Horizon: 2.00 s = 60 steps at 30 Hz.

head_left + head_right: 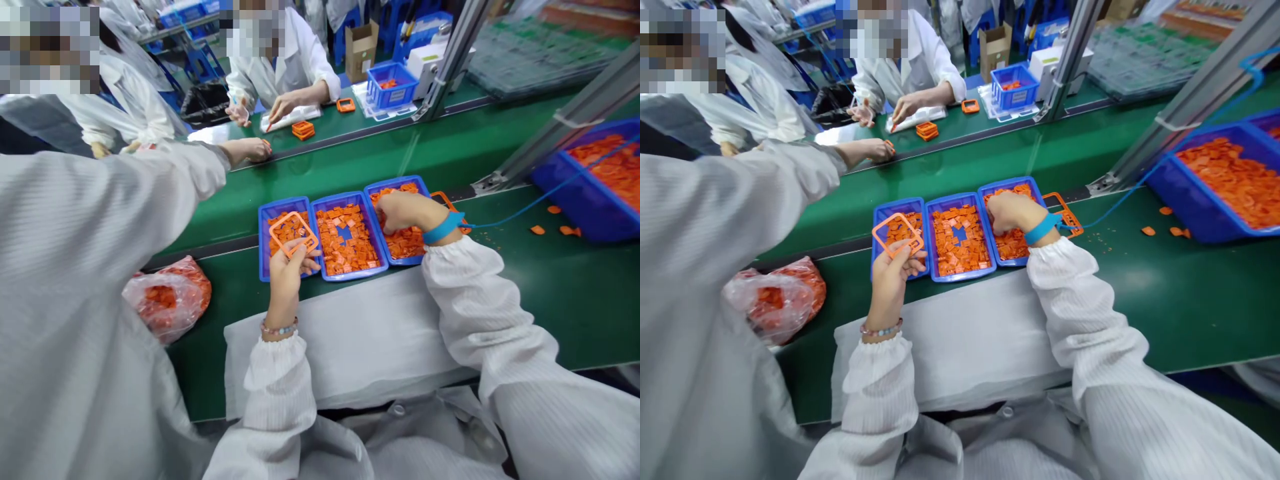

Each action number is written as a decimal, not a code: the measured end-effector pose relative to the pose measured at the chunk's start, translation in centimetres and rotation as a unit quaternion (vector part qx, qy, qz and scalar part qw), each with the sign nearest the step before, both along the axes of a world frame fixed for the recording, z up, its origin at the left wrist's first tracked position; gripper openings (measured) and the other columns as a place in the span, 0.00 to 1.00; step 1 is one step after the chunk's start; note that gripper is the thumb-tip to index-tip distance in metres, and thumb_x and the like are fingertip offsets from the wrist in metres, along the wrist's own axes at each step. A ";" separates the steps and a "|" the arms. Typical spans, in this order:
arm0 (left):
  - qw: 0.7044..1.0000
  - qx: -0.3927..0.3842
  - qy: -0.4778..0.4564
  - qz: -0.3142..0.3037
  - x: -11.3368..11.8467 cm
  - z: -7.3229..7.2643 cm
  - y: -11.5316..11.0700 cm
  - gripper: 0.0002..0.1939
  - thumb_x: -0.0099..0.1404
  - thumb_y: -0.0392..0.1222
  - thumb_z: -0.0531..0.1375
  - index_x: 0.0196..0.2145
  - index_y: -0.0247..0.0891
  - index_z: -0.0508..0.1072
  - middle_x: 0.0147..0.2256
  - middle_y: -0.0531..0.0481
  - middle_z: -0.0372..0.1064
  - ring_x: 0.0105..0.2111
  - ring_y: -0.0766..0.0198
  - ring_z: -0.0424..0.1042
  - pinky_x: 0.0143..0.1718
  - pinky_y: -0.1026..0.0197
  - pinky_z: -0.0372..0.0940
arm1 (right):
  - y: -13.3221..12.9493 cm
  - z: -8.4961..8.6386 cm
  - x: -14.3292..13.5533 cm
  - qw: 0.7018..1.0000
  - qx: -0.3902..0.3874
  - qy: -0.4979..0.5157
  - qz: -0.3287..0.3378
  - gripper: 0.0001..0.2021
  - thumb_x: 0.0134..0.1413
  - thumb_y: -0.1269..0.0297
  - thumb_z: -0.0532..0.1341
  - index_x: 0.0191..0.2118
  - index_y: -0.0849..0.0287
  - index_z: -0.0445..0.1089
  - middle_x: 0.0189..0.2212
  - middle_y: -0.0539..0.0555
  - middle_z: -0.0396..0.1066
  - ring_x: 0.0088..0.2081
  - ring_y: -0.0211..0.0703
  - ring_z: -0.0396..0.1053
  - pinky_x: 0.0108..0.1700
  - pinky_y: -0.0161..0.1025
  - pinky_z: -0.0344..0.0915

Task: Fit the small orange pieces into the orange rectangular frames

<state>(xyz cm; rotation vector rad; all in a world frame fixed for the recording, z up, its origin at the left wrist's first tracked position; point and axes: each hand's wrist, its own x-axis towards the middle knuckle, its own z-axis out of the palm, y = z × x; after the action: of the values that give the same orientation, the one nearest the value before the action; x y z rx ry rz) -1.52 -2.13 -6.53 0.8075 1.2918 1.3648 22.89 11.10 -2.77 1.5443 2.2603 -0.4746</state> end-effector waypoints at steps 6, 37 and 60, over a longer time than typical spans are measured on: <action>1.000 -0.015 -0.013 0.002 0.0 0.1 0.1 0.24 0.53 0.52 0.70 0.40 0.32 0.74 0.27 0.46 0.79 0.19 0.68 0.73 0.21 0.68 0.60 | -0.1 0.6 1.4 0.994 0.083 0.070 0.010 0.14 0.50 0.71 0.62 0.43 0.59 0.81 0.38 0.56 0.81 0.38 0.50 0.76 0.36 0.39 0.65; 0.997 0.025 -0.061 0.027 0.0 -0.2 -0.3 0.21 0.60 0.57 0.67 0.37 0.35 0.73 0.23 0.51 0.73 0.21 0.64 0.76 0.23 0.66 0.63 | -7.1 -2.5 -8.9 0.742 0.348 0.520 0.241 0.11 0.64 0.69 0.60 0.37 0.52 0.81 0.38 0.53 0.82 0.43 0.47 0.78 0.51 0.49 0.76; 0.997 0.043 0.044 0.043 0.4 -0.4 -0.4 0.14 0.68 0.50 0.62 0.36 0.35 0.74 0.19 0.54 0.70 0.19 0.67 0.72 0.22 0.67 0.62 | -9.3 -4.2 -10.3 0.767 0.450 0.426 0.165 0.11 0.68 0.67 0.60 0.36 0.59 0.80 0.37 0.56 0.80 0.36 0.43 0.77 0.36 0.38 0.68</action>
<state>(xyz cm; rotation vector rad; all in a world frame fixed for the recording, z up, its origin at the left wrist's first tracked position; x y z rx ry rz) -1.16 -2.53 -6.91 0.8887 1.3559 1.4761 12.62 1.85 -6.95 1.3118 3.7869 0.1222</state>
